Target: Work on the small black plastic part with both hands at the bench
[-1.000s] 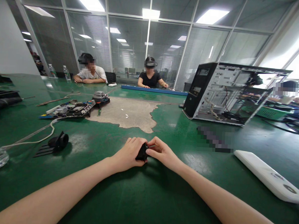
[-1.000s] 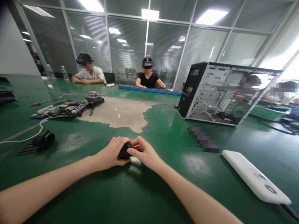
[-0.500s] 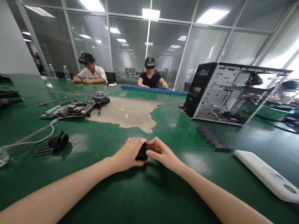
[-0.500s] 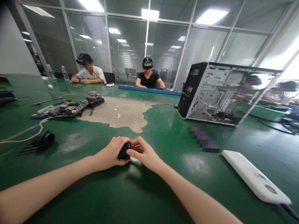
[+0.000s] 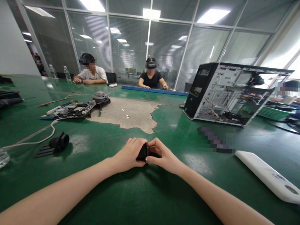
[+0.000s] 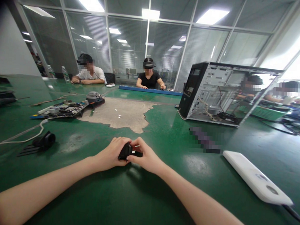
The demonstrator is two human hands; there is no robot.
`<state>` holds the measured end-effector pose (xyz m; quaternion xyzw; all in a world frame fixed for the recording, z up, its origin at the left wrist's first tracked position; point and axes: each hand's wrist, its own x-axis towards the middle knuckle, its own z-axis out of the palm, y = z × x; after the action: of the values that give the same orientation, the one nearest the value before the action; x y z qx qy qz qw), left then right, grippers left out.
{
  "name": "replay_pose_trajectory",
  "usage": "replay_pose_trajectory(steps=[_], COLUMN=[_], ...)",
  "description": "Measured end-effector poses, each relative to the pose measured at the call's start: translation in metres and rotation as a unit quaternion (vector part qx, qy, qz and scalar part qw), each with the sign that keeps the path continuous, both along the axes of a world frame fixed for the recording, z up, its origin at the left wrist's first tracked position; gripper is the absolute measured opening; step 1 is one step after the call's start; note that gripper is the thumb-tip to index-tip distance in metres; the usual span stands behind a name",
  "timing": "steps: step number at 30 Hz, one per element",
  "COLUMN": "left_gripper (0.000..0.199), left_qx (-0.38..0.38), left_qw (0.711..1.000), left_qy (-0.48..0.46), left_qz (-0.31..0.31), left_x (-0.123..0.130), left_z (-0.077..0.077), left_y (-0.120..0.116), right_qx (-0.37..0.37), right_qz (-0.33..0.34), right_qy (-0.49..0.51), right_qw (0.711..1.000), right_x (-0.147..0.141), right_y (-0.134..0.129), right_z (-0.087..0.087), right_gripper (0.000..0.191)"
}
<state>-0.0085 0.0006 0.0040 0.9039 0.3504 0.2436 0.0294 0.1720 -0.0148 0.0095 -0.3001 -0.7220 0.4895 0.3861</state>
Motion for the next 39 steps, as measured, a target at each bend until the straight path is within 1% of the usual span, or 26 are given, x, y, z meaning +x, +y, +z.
replay_pose_trajectory(steps=[2, 5, 10, 13, 17, 19, 22, 27, 31, 34, 36, 39], left_gripper=[0.052, 0.051, 0.052, 0.051, 0.051, 0.051, 0.05, 0.05, 0.05, 0.051, 0.051, 0.049], left_qx=[0.002, 0.008, 0.01, 0.01, 0.008, 0.009, 0.008, 0.0, 0.001, -0.002, -0.005, -0.006], left_qw=[1.0, 1.0, 1.0, 1.0, 1.0, 1.0, 1.0, 1.0, 1.0, 1.0, 1.0, 1.0], left_qy=[-0.002, -0.005, -0.007, -0.008, -0.003, 0.0, 0.003, 0.002, -0.004, -0.006, -0.007, -0.01], left_qz=[-0.001, -0.001, -0.004, -0.005, -0.001, -0.002, -0.002, 0.001, -0.001, -0.003, -0.003, 0.0], left_x=[0.0001, 0.0003, 0.0003, 0.0001, -0.0001, -0.0002, 0.0001, 0.0003, -0.0003, -0.0007, -0.001, -0.0013], left_z=[0.0001, 0.0, -0.0005, -0.0005, 0.0005, 0.0011, 0.0014, 0.0005, 0.0005, 0.0012, 0.0016, 0.002], left_y=[0.0, 0.0003, 0.0004, 0.0, -0.0007, -0.0009, -0.0006, 0.0003, -0.0001, -0.0007, -0.0009, -0.0011], right_qx=[-0.018, -0.031, -0.03, -0.025, 0.008, 0.003, -0.016, -0.022, -0.017, 0.01, 0.011, -0.012], right_qz=[-0.003, -0.028, -0.058, -0.041, -0.004, -0.012, -0.041, -0.073, -0.047, -0.024, -0.024, -0.038], right_qy=[0.009, 0.011, -0.021, -0.039, -0.012, -0.003, 0.006, -0.009, -0.034, -0.021, -0.012, -0.006], right_qw=[1.0, 0.999, 0.998, 0.998, 1.0, 1.0, 0.999, 0.997, 0.998, 0.999, 1.0, 0.999], right_x=[-0.0014, -0.004, -0.004, -0.0013, 0.0005, -0.0006, -0.0037, -0.0063, -0.0033, -0.0013, -0.0014, -0.0038], right_y=[0.0005, 0.0042, 0.0082, 0.0068, 0.003, 0.0023, 0.0041, 0.0087, 0.0059, 0.0013, -0.0005, 0.0005], right_z=[-0.0005, -0.0032, -0.0068, -0.0051, -0.0005, 0.0002, -0.0022, -0.0088, -0.0069, -0.0033, -0.0023, -0.003], right_gripper=[0.025, 0.017, 0.023, 0.024, 0.028, 0.025, 0.018, 0.022, 0.022, 0.028, 0.029, 0.022])
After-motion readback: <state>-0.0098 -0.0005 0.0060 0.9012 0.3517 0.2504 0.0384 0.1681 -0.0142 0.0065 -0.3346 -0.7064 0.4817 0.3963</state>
